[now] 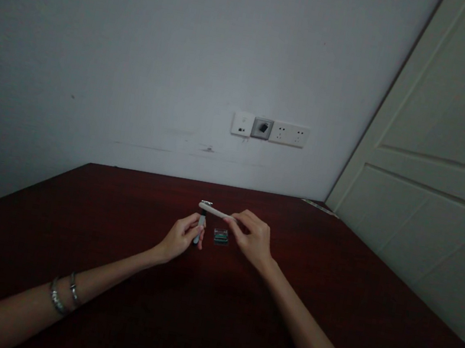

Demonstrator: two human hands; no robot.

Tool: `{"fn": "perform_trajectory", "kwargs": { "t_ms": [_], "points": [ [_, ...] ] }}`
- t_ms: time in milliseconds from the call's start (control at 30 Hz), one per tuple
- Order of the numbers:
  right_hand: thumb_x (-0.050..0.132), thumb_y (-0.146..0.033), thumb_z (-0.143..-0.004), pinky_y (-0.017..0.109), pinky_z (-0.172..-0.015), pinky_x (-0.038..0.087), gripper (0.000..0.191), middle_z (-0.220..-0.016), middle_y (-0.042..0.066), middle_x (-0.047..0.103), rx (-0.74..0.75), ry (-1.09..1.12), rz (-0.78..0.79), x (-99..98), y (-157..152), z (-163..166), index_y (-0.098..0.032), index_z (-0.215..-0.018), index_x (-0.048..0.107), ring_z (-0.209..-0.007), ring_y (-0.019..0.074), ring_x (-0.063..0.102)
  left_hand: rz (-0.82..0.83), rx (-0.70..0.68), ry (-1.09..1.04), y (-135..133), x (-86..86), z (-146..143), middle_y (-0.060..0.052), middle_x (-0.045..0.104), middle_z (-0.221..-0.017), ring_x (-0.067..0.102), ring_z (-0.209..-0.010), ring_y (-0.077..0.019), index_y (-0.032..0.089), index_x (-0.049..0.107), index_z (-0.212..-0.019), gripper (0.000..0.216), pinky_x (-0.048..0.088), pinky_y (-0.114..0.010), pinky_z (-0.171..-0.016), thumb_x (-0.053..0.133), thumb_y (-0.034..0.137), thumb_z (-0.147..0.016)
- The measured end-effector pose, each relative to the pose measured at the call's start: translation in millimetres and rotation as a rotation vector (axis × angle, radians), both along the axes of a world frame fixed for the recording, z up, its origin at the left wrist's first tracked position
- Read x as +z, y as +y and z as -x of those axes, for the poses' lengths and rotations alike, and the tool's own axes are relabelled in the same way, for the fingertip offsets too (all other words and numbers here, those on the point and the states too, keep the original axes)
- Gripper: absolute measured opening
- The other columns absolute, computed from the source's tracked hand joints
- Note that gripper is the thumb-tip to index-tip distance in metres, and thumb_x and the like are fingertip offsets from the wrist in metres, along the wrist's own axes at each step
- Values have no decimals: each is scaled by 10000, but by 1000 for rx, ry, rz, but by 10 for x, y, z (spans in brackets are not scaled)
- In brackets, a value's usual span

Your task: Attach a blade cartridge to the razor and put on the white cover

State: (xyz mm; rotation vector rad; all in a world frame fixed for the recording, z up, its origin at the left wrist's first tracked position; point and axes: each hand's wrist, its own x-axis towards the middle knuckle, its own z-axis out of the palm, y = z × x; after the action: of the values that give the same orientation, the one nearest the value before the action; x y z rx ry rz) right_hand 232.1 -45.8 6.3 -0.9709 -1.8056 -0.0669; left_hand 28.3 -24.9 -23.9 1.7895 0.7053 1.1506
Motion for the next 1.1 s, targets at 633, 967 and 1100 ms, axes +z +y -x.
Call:
{"fn": "perform_trajectory", "kwargs": {
  "t_ms": [633, 967, 1100],
  "points": [
    [581, -375, -778, 268, -577, 428, 230, -668, 35, 612, -19, 191, 77, -52, 81, -142, -167, -713, 656, -610, 148, 548, 7, -21, -26, 24, 72, 48, 16, 526, -638, 554, -527, -100, 147, 478, -811, 155, 429, -225, -549, 470, 300, -833],
    [536, -542, -750, 152, -299, 138, 367, -410, -98, 370, 521, 902, 855, -145, -162, 517, -178, -733, 493, -292, 22, 211, 513, -490, -315, -38, 160, 9, 22, 452, -648, 470, -463, -91, 148, 478, -978, 253, 474, -256, -413, 496, 335, -808],
    [554, -530, -743, 140, -306, 113, 369, -412, -108, 328, 565, 955, 879, -88, -169, 554, -165, -722, 502, -302, 7, 180, 573, -509, -383, -85, 202, -23, 35, 396, -600, 419, -434, -82, 162, 454, -840, 252, 432, -212, -349, 396, 407, -855]
  ]
}}
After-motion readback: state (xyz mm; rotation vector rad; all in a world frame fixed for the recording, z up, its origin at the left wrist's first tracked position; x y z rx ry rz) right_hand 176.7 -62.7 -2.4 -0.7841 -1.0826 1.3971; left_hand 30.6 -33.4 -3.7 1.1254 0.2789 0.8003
